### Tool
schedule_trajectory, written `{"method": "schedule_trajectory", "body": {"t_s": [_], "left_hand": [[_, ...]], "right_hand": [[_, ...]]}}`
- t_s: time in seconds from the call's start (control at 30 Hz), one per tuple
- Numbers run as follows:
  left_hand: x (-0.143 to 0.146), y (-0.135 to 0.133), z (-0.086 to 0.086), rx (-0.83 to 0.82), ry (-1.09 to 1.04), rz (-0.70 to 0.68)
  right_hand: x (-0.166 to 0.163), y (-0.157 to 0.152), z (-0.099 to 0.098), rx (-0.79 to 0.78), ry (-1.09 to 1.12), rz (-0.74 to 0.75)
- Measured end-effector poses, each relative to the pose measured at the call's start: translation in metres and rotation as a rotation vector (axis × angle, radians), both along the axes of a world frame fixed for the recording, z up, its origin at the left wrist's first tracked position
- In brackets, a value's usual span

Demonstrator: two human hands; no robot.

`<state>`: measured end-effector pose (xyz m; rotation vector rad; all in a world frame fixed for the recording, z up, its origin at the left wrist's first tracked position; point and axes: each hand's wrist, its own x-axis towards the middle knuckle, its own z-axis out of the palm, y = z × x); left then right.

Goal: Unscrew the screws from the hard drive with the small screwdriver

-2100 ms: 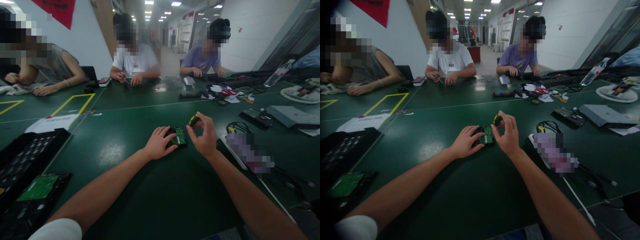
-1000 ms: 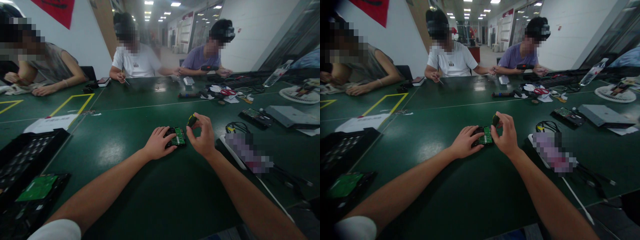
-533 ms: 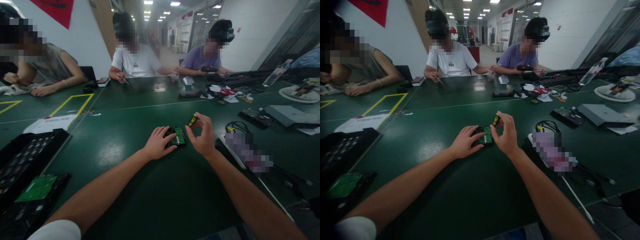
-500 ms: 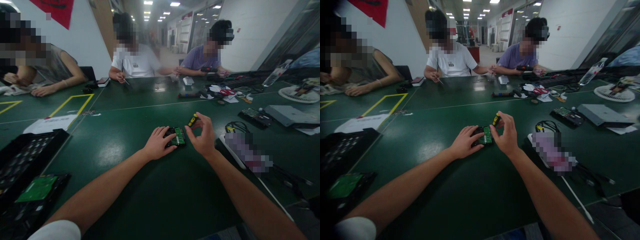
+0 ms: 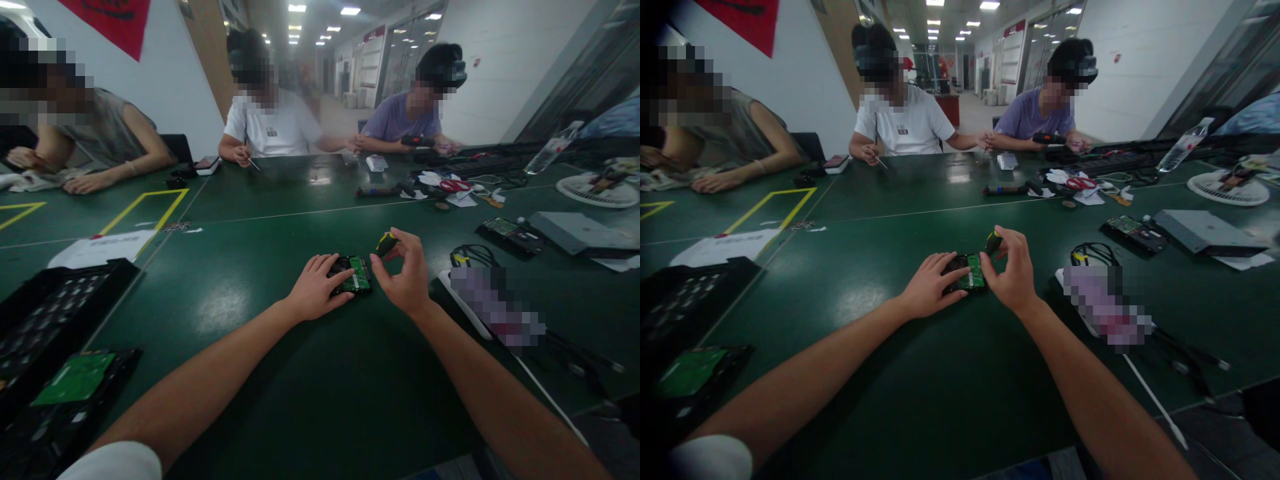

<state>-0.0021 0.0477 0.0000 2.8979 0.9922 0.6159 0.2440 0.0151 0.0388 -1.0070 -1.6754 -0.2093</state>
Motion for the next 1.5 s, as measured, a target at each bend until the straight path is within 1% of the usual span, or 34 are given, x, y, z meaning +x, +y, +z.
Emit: {"method": "schedule_trajectory", "body": {"t_s": [0.1,0.23,0.43,0.63,0.87,1.07,1.3,1.5], "left_hand": [[0.0,0.0006,-0.0005,-0.002,-0.002,-0.001],[-0.0001,0.001,-0.0003,-0.007,-0.013,-0.005],[0.0003,0.0001,0.0003,-0.01,-0.025,0.004],[0.0007,-0.0008,0.0022,-0.023,-0.034,0.005],[0.0005,-0.0001,0.0025,-0.032,-0.028,0.006],[0.0007,0.0002,0.0012,-0.025,-0.029,-0.004],[0.0005,0.0,0.0007,-0.031,-0.044,-0.002],[0.0004,0.0017,-0.0015,-0.023,-0.018,0.007]], "right_hand": [[-0.0001,-0.0009,0.0032,0.011,-0.023,0.005],[-0.0017,-0.0031,0.0065,-0.018,-0.045,0.032],[-0.0004,-0.0009,0.002,-0.005,-0.008,-0.025],[-0.0006,-0.0027,0.0053,-0.023,-0.045,0.014],[-0.001,-0.0019,0.0042,-0.012,0.006,-0.025],[-0.0002,-0.0019,0.0043,-0.029,-0.028,0.026],[-0.0005,-0.0023,0.0032,-0.014,-0.006,-0.051],[-0.0013,-0.003,0.0053,-0.032,-0.011,0.014]]}}
